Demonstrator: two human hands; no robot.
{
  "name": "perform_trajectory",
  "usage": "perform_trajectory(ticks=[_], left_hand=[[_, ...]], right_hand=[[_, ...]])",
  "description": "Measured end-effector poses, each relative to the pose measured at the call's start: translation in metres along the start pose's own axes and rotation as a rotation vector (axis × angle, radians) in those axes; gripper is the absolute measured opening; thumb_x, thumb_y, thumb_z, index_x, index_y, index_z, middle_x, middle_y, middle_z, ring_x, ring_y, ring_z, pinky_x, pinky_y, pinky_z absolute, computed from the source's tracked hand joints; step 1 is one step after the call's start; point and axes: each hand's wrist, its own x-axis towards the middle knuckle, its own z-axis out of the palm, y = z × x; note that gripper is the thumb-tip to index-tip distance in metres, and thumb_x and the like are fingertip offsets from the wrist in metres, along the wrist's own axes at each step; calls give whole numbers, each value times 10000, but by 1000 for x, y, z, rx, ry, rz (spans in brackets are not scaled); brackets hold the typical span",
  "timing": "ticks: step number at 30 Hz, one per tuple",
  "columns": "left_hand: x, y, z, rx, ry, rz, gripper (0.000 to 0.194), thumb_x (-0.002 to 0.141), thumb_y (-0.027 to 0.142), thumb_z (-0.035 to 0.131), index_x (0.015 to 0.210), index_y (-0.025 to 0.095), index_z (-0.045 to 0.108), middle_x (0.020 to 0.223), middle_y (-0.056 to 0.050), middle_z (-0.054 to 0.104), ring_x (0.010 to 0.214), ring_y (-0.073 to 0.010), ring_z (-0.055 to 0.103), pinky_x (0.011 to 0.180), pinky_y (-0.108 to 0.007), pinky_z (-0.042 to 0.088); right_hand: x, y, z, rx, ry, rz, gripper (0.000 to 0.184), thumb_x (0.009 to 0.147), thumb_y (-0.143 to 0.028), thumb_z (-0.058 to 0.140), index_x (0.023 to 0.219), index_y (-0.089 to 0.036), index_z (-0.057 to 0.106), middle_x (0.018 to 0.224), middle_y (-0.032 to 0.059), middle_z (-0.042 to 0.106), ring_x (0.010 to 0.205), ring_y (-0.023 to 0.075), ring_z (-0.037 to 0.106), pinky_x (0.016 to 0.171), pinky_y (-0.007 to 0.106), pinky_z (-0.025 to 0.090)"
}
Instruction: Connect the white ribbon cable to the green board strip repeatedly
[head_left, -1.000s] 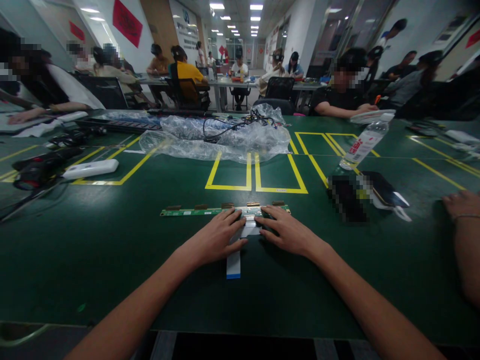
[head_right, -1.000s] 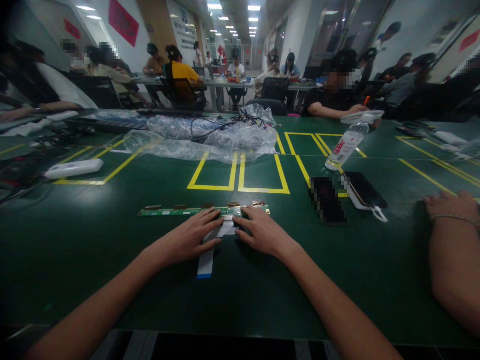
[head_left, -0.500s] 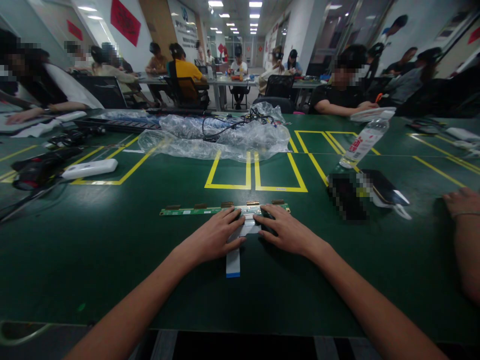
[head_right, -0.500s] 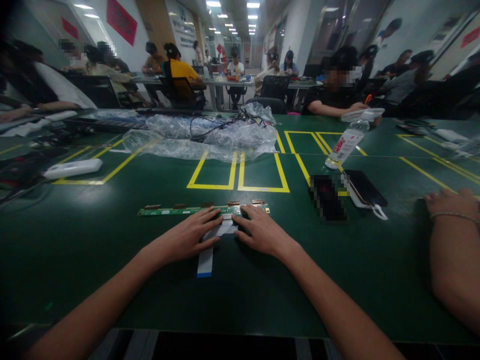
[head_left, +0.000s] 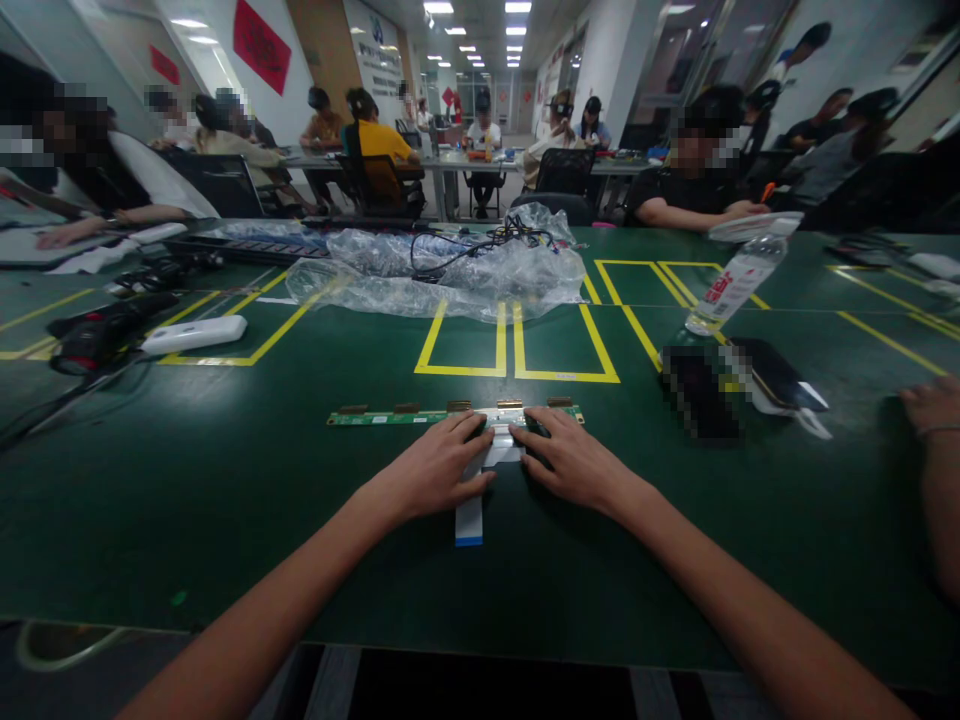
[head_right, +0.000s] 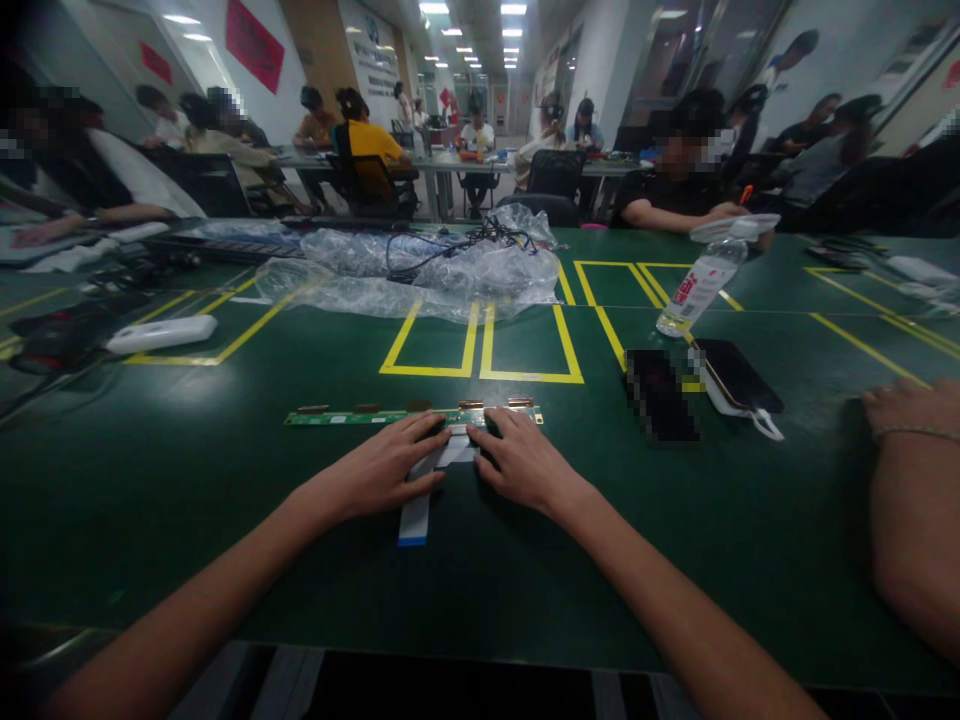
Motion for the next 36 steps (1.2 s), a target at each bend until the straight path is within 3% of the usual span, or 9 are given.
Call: perform_trajectory(ticks=[9,16,29,36], left_hand=[[1,0,2,9,5,-17,666,985,589,429,1522,196,406,1597,-169,349,1474,-348,324,1180,-511,313],[5,-3,1,13,52,-1,514,1014,460,449,1464,215,476,1542,-134,439,1424,-318,404,1153,-506,355],[3,-8,2,-3,74,19,461,1020,387,462,1447,216,480,1517,-123,464,1411,-294,416,1146,-495,366],[2,-10,3,-9,75,22,464,1018,389,465,1453,226,472,1522,-116,462,1412,-296,418,1144,-490,374]], right_hand=[[1,2,2,26,19,-1,498,1001,-450,485,1435,-217,551,1485,184,487,1371,372,442,1116,597,372],[3,5,1,-5,40,-14,509,957,-420,584,1428,-230,553,1457,190,511,1327,389,483,1051,601,436],[7,4,-3,144,83,-138,149,925,-204,652,1072,-202,672,1256,112,628,1162,270,578,988,482,492],[6,6,-8,135,53,-132,99,943,-173,624,1024,-198,675,1193,103,649,1108,259,596,933,457,512]])
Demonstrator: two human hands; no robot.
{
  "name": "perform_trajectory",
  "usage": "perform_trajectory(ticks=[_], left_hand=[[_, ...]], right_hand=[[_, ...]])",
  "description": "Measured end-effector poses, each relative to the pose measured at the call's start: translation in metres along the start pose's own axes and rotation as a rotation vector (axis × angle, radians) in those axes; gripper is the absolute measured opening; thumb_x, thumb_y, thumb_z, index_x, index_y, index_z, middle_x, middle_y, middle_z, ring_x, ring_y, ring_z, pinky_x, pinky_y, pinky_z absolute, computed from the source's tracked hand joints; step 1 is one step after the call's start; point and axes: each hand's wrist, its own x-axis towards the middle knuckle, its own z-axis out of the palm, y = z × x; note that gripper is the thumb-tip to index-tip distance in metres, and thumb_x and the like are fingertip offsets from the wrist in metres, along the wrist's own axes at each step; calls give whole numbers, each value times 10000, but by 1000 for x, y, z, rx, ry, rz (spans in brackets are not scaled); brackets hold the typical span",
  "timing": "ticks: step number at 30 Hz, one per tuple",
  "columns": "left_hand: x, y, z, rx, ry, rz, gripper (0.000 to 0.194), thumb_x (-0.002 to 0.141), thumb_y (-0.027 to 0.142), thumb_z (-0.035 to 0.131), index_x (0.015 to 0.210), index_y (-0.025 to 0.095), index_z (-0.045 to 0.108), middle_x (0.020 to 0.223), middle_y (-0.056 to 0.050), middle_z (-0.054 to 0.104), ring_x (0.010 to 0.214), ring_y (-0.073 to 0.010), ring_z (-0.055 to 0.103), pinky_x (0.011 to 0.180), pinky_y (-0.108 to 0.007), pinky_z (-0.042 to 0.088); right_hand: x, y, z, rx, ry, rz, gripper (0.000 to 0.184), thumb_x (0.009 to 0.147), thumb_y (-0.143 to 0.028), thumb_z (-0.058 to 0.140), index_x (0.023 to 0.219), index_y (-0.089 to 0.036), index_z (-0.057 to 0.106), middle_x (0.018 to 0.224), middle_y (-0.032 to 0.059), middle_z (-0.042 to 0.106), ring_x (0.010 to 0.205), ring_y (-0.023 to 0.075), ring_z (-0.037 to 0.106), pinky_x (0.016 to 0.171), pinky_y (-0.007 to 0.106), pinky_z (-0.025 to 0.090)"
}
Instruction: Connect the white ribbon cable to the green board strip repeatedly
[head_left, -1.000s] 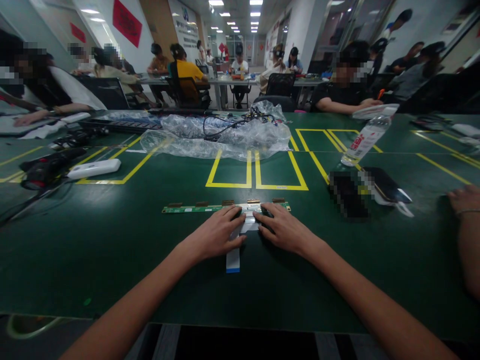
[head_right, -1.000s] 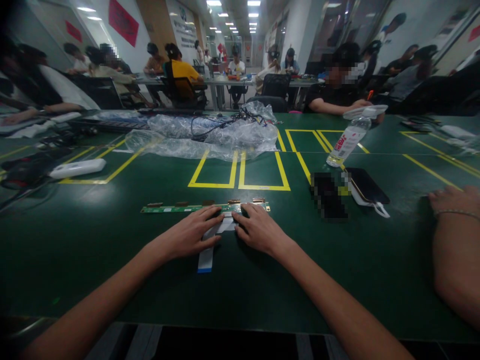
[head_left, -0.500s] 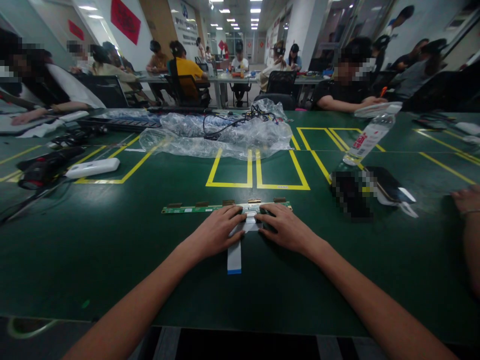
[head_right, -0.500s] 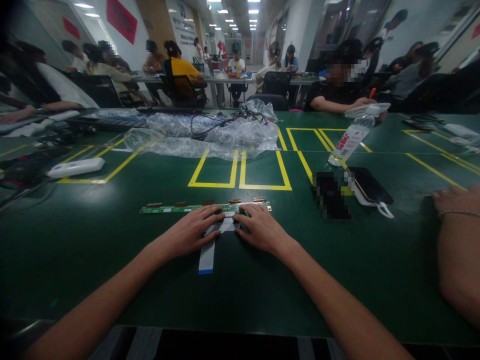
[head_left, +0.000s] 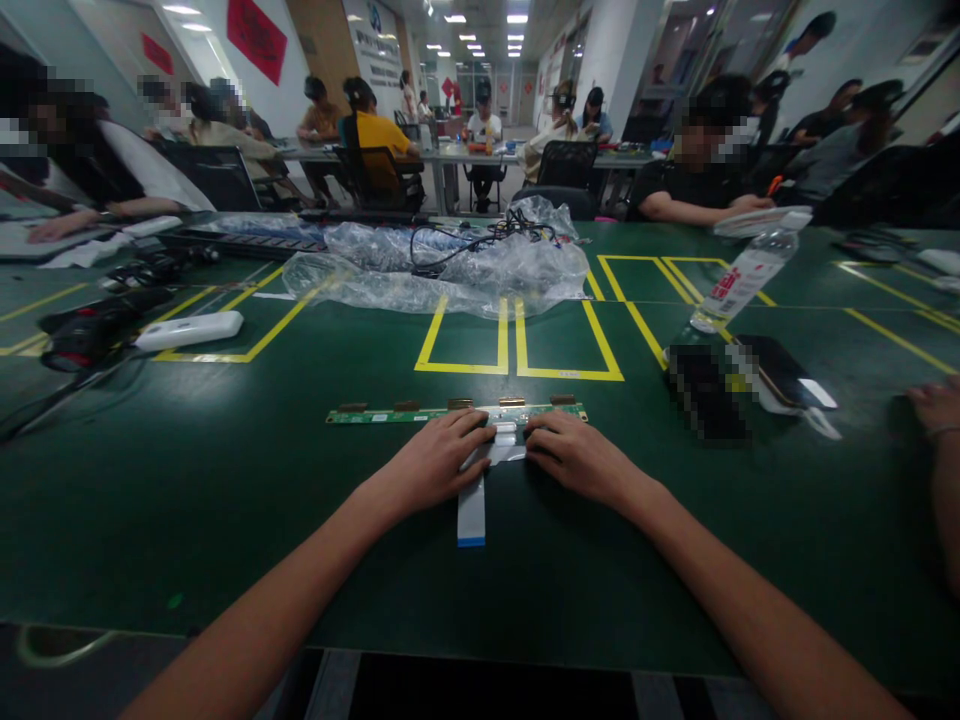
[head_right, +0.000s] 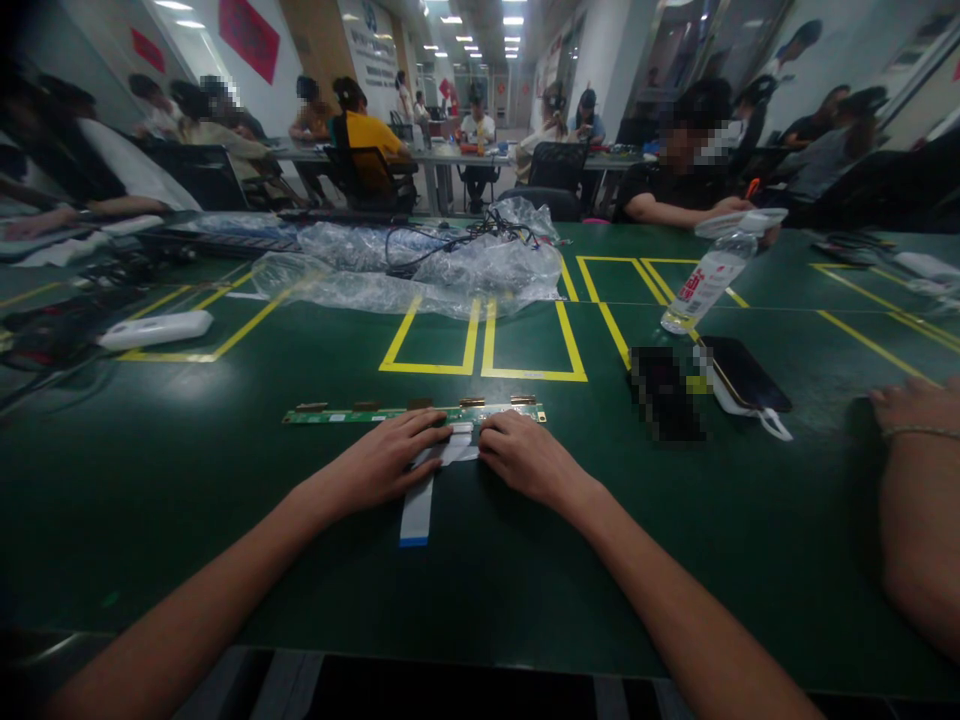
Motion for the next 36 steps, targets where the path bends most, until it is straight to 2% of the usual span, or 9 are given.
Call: perform_trajectory(ticks=[12,17,21,25,31,36], left_hand=[[0,2,-4,6,-24,-26,454,1030,414,420,1435,230,512,1523,-111,468,1408,-295,431,1145,-493,375],[-3,2,-10,41,-47,-104,442,1024,425,425,1411,252,551,1488,-111,513,1358,-298,491,1103,-495,419],[-17,-4,-15,69,-80,-170,486,1021,469,406,1438,256,536,1510,-115,499,1379,-305,479,1114,-501,411],[-45,-20,-19,92,-67,-288,505,1018,493,370,1422,258,561,1496,-98,524,1370,-299,495,1115,-508,414],[-114,-51,-17,154,5,-571,578,983,487,340,1390,169,598,1474,-147,537,1355,-343,500,1114,-534,408],[-163,-72,-20,306,-29,-812,617,974,490,265,1355,131,594,1376,-154,609,1246,-382,559,971,-540,495]], right_hand=[[0,-2,-3,66,19,19,236,954,-132,531,1114,-202,690,1172,106,676,1082,247,610,923,450,509],[-1,0,-1,59,49,44,213,976,-176,528,1126,-189,679,1168,110,669,1108,250,597,949,448,499],[-1,1,-2,68,62,74,222,976,-183,533,1144,-189,677,1161,109,670,1103,242,599,940,428,505],[0,0,-2,63,47,75,217,977,-183,534,1134,-197,683,1163,107,676,1091,242,603,940,428,503],[0,-4,-3,45,43,78,220,981,-194,527,1124,-190,693,1167,119,675,1095,253,601,933,437,499],[-2,-3,-3,47,46,78,221,973,-194,540,1126,-204,700,1185,120,672,1096,257,605,927,440,502]])
